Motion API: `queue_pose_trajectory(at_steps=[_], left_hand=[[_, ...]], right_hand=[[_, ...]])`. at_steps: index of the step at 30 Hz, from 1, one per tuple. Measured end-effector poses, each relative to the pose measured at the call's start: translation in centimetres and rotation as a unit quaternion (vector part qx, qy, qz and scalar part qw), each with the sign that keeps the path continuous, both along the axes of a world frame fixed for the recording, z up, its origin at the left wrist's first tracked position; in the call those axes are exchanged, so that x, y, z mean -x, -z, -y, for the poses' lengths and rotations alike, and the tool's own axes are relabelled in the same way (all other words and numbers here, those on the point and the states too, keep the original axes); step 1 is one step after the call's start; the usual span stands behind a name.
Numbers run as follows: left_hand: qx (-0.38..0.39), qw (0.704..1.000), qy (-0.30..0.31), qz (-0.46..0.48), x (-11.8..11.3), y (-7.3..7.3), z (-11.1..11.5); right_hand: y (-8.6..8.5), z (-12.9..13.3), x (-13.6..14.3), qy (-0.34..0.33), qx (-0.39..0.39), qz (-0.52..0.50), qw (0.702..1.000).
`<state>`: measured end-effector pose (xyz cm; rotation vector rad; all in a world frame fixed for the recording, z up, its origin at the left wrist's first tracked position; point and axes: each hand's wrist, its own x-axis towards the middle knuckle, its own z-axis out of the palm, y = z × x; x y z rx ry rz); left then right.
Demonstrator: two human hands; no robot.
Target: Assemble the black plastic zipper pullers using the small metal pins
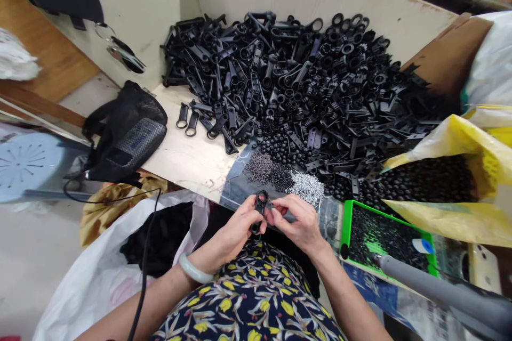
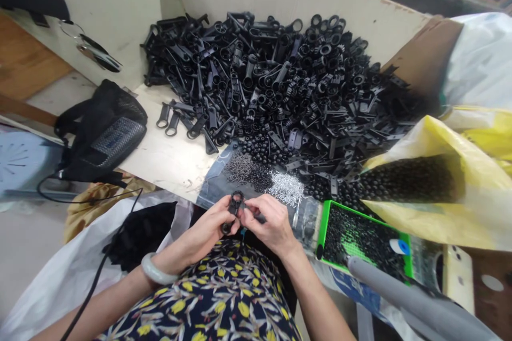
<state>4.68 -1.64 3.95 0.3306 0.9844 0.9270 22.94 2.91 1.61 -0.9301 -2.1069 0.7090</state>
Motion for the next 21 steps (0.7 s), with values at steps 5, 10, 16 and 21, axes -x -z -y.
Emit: queue_pose_trajectory(at_steps=[5, 10, 16, 21], left_hand=[[-0.012, 0.999, -0.002, -0.038, -0.1, 0.4, 0.7], [-0.021, 0.999, -0.001, -0.049, -0.5, 1.4, 1.2], [-0.046, 0.993, 0.023, -0.11, -0.7, 1.9, 1.6], [-0.064, 0.987, 0.046, -0.142, -0.7, 2.9, 2.0]], right_hand=[[0.3, 0.2, 0.6, -0.035, -0.055, 0.045, 0.997], [0.7, 0.5, 0.6, -0.045, -0.114, 0.116, 0.986], [1.3, 1.8, 0.8, -0.021, -0.15, 0.175, 0.973], [2.0, 2.4, 0.8, -0.016, -0.13, 0.173, 0.976]])
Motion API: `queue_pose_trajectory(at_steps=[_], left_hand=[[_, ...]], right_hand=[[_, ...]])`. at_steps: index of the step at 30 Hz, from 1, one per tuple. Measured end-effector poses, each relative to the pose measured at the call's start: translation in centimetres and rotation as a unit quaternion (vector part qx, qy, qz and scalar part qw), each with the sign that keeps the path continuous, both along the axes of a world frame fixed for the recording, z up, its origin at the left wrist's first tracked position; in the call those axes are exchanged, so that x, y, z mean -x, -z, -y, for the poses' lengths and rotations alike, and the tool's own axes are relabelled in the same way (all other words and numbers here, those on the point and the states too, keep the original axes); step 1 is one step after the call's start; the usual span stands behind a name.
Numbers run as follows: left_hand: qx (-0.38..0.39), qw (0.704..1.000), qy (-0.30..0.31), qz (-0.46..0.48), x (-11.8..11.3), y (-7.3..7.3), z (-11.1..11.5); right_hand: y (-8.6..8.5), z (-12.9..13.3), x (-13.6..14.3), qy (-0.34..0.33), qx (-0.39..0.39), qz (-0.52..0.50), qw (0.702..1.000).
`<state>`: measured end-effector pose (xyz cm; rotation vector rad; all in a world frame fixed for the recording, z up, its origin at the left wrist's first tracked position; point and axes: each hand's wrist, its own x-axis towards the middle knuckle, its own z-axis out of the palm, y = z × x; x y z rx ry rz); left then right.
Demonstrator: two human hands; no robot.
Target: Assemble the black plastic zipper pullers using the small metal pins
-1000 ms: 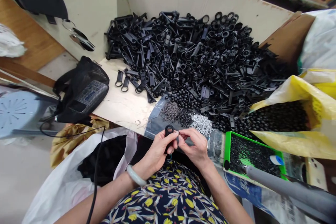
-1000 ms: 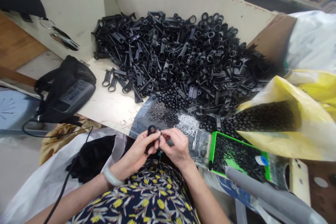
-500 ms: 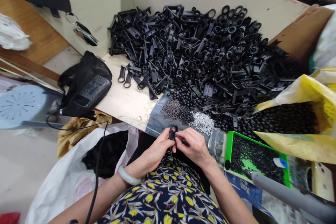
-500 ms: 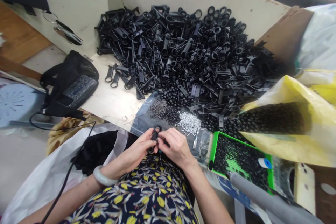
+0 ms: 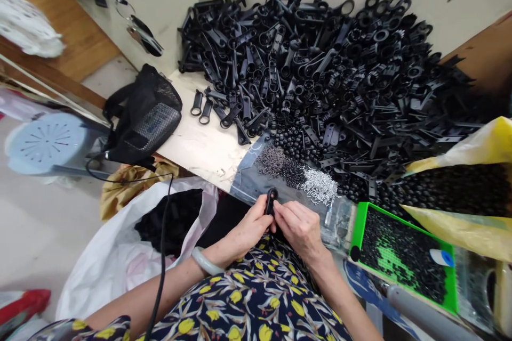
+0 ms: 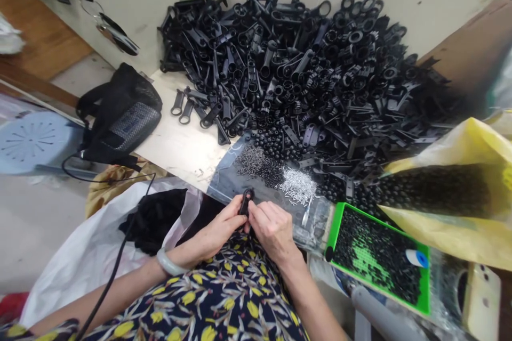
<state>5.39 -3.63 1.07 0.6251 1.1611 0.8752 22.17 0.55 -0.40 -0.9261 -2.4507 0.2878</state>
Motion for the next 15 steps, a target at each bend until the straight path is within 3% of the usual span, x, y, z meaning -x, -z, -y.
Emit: queue_pose_trajectory(at_steps=[6, 15], left_hand=[[-0.016, 0.999, 0.017, -0.033, 0.07, 1.09, 0.26], [-0.046, 0.997, 0.034, -0.056, 0.4, 0.86, 0.22]], right_hand=[[0.7, 0.1, -0.31, -0.004, 0.021, -0.019, 1.0], [0.42, -0.11, -0.23, -0.02, 0.022, -0.044, 0.999]])
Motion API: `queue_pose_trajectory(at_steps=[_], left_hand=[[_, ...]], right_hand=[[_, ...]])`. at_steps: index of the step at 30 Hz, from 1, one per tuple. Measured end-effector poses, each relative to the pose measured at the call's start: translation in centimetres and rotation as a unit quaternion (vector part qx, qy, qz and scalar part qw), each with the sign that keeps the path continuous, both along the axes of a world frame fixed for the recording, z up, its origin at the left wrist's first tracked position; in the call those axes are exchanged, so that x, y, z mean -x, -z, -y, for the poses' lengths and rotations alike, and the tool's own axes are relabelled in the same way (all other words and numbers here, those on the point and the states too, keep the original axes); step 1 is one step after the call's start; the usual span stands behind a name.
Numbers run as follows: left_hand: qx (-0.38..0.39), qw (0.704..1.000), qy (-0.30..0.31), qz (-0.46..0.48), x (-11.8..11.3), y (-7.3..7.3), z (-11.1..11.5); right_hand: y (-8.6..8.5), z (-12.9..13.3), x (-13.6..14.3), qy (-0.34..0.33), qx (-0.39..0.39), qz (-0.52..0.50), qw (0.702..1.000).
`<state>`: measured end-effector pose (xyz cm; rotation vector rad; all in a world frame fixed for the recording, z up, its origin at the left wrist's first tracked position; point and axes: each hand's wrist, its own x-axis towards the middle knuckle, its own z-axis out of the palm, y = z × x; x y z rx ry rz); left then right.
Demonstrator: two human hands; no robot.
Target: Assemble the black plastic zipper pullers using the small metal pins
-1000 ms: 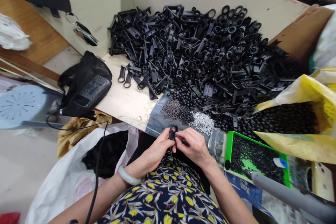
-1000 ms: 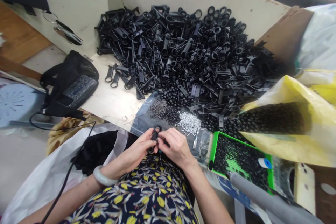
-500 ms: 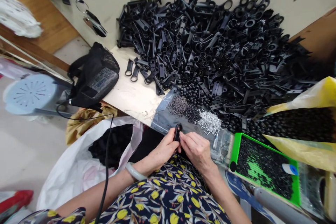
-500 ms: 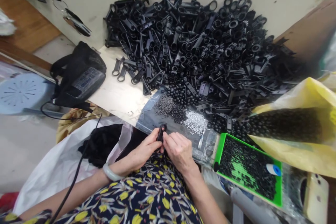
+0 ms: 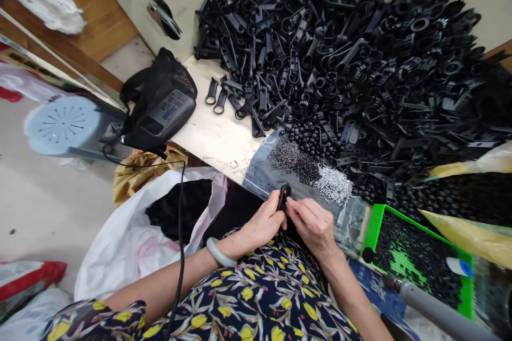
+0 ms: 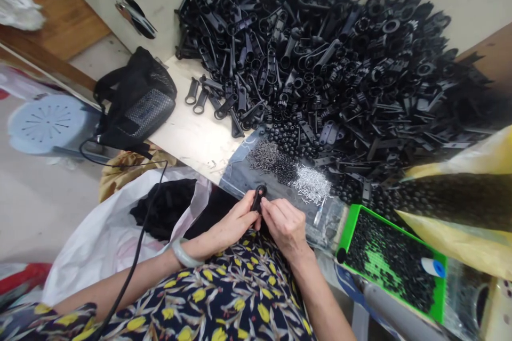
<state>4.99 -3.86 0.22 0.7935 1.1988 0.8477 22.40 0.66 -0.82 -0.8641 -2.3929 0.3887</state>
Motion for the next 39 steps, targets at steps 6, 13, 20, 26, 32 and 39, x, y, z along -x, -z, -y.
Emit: queue_pose_trajectory(at_steps=[6, 13, 20, 26, 32, 39], left_hand=[[-0.006, 1.0, 0.007, -0.014, 0.3, -0.1, 0.0], [-0.023, 0.999, 0.004, -0.023, 0.3, 0.4, 0.1], [-0.018, 0.999, 0.028, -0.034, 0.4, 0.0, -0.2], [-0.024, 0.999, 0.014, -0.035, 0.4, 0.5, 0.0], [-0.029, 0.994, 0.075, -0.072, 0.6, -0.1, -0.1], [-0.059, 0.988, 0.097, -0.106, 0.8, -0.2, 0.0]], right_hand=[[0.1, -0.1, 0.0, -0.001, -0.014, -0.006, 1.0], [0.1, 0.1, 0.1, 0.002, -0.005, 0.002, 1.0], [-0.2, -0.1, 0.1, 0.009, 0.003, 0.038, 0.999], [-0.5, -0.5, 0.3, -0.011, -0.039, 0.083, 0.996], [-0.9, -0.8, 0.5, -0.02, -0.071, 0.126, 0.989], [-0.6, -0.6, 0.9, -0.001, -0.115, 0.182, 0.977]])
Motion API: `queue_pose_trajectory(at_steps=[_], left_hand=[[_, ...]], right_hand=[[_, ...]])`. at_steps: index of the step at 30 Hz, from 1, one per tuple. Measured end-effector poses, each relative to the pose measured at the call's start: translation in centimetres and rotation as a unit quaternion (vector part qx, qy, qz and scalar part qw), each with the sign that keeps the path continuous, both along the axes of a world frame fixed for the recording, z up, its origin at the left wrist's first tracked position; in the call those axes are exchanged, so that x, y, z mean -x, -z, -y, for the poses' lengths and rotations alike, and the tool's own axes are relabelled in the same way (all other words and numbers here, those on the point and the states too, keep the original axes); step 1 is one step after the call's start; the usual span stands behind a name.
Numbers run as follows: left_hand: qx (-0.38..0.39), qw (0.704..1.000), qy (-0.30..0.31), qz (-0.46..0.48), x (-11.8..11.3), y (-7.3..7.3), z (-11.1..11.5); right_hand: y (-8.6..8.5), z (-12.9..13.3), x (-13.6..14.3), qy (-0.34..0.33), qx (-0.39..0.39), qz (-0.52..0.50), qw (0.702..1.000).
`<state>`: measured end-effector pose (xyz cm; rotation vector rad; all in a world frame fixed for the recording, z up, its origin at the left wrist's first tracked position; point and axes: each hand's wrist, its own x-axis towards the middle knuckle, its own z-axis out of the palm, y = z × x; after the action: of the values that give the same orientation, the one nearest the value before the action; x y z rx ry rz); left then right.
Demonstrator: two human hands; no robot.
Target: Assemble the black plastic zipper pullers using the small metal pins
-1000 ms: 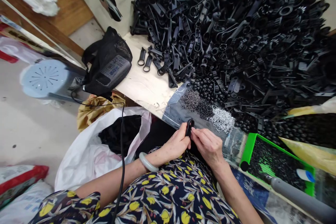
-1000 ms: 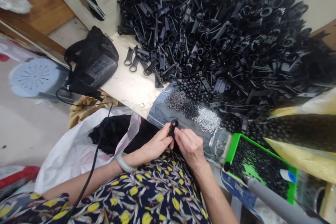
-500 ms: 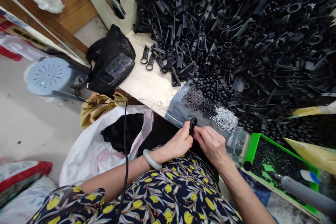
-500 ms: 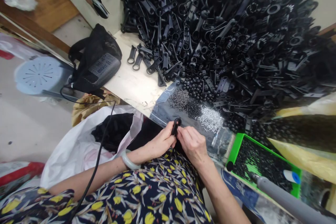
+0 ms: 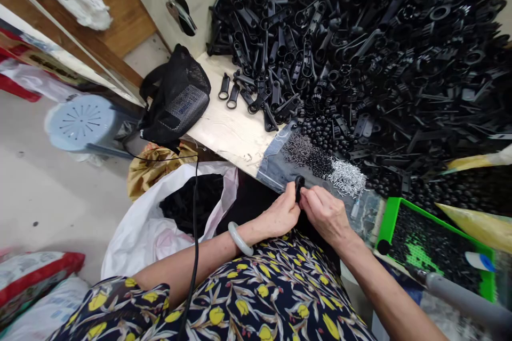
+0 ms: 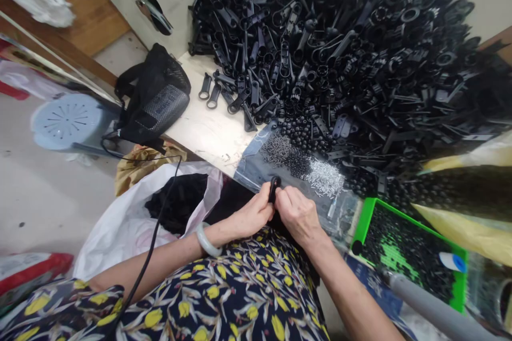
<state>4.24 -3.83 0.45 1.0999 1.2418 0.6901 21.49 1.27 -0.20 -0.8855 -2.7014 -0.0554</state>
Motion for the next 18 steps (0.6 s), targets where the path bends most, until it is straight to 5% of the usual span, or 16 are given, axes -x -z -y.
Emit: queue_pose_trajectory(at_steps=[11, 18], left_hand=[[-0.037, 0.998, -0.027, 0.031, -0.3, 1.2, -0.1], [-0.022, 0.999, -0.02, 0.039, 0.0, 1.3, -0.1]], right_hand=[[-1.5, 2.1, 1.4, 0.017, -0.068, 0.091, 0.993], [-1.3, 3.2, 0.5, -0.008, -0.032, 0.107, 0.994]])
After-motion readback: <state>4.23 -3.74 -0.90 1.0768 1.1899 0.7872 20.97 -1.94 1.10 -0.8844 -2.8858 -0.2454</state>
